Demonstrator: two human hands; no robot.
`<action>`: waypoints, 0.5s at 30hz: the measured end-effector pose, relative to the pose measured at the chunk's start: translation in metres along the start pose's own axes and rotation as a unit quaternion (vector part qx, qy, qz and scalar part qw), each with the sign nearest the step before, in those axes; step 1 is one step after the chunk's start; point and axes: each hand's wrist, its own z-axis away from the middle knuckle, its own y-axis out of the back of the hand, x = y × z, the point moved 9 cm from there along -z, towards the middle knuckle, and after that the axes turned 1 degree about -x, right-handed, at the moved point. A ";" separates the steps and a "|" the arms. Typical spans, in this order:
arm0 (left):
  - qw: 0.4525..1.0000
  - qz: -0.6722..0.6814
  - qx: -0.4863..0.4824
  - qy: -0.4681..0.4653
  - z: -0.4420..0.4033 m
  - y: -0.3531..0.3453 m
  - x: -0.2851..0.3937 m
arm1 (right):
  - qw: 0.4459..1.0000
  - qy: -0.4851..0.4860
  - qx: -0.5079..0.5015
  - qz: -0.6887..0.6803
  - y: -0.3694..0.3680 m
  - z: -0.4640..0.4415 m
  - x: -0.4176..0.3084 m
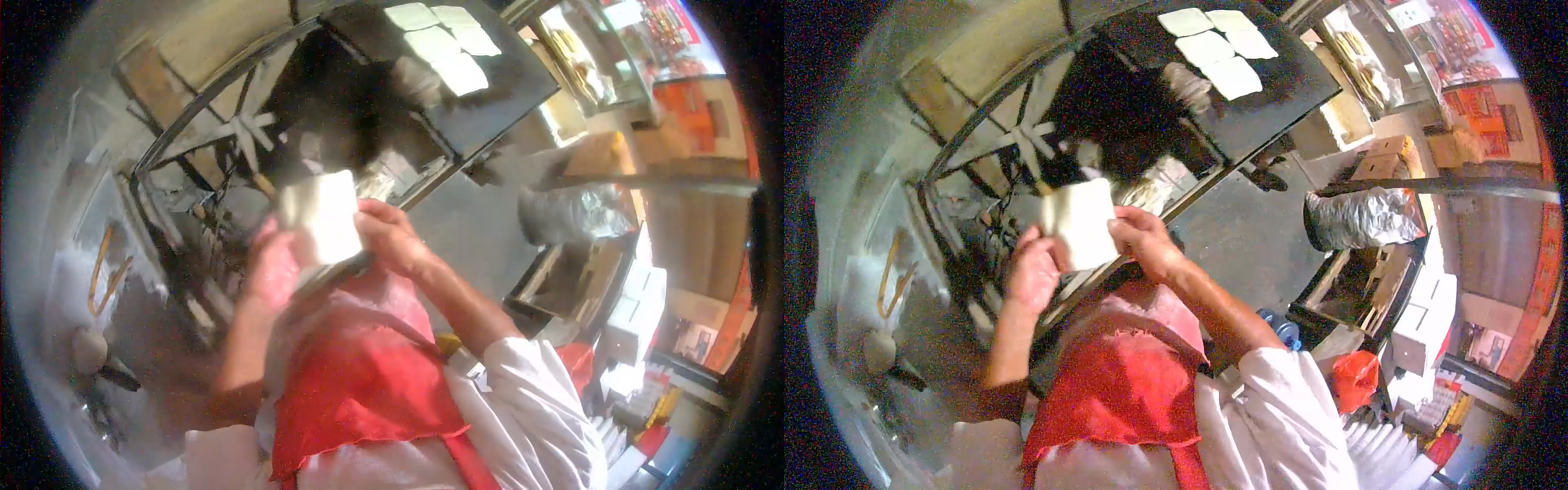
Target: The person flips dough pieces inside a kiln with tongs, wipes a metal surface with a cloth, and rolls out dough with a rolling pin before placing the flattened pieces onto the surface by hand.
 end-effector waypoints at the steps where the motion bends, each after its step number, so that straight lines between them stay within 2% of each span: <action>1: 0.999 -0.020 -0.005 0.028 -0.016 -0.024 -0.020 | 0.999 0.005 0.025 -0.046 0.041 -0.003 -0.007; 3: 0.997 -0.018 0.026 0.077 -0.054 -0.059 -0.065 | 0.992 0.031 0.068 -0.098 0.118 -0.016 -0.022; 4: 0.997 -0.011 -0.032 0.063 -0.071 -0.102 -0.067 | 0.985 0.021 0.117 -0.125 0.137 -0.006 -0.054; 6: 0.993 -0.089 -0.066 0.035 -0.112 -0.169 -0.071 | 0.996 0.050 0.076 -0.014 0.205 -0.022 -0.101; 8: 0.991 -0.107 -0.039 0.076 -0.150 -0.224 -0.078 | 0.988 0.101 0.121 -0.003 0.241 -0.022 -0.186; 10: 0.989 -0.100 -0.088 0.060 -0.185 -0.298 -0.067 | 0.976 0.130 0.173 0.028 0.286 -0.032 -0.256; 12: 0.969 -0.200 -0.144 -0.012 -0.225 -0.350 -0.055 | 0.972 0.119 0.185 0.080 0.348 -0.065 -0.300; 13: 0.948 -0.273 -0.145 -0.072 -0.254 -0.352 -0.062 | 0.961 0.139 0.214 0.105 0.390 -0.087 -0.316; 14: 0.917 -0.345 -0.148 -0.132 -0.280 -0.351 -0.075 | 0.948 0.160 0.244 0.131 0.428 -0.106 -0.322; 15: 0.864 -0.453 -0.147 -0.164 -0.295 -0.352 -0.081 | 0.948 0.157 0.243 0.129 0.449 -0.119 -0.321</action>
